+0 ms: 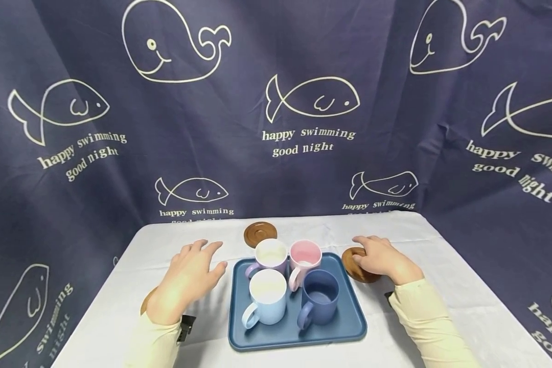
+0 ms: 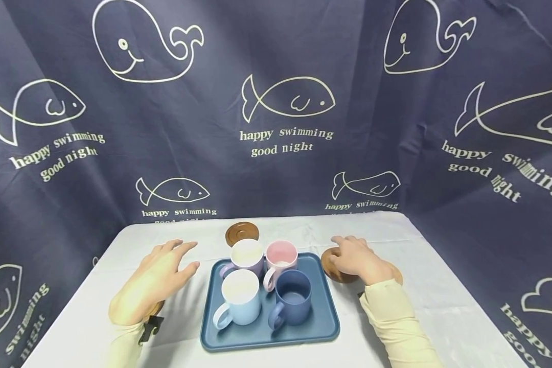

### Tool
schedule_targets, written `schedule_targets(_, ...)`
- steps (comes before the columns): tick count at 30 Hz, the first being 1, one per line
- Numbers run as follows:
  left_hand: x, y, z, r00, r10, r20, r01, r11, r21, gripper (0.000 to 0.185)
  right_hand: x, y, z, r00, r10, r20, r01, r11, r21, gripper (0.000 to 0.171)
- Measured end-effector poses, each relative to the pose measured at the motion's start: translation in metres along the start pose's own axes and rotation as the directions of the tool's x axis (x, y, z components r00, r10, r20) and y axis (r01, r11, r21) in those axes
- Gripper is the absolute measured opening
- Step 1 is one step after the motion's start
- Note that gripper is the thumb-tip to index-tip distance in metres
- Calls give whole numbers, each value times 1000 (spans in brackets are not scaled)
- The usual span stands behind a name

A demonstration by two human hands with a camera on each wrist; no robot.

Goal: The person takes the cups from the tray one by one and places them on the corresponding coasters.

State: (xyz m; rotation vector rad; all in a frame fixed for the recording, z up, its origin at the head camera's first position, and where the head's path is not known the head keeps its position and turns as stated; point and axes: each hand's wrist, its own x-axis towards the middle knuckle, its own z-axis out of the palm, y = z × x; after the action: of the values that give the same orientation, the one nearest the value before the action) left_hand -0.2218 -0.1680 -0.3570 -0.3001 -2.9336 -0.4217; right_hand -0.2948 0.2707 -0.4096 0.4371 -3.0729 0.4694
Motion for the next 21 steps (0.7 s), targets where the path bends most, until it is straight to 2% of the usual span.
schedule_targets(17,2,-2,-2,1000,-6,6,6,1000,-15,48,9,11,15,999,19,30,-19,1000,-16,53)
schedule_targets(21,3,-2,-2,1000,-9,12,9,1000,-20,48,9,12,17,999,-1,43,2,1000,-23,56)
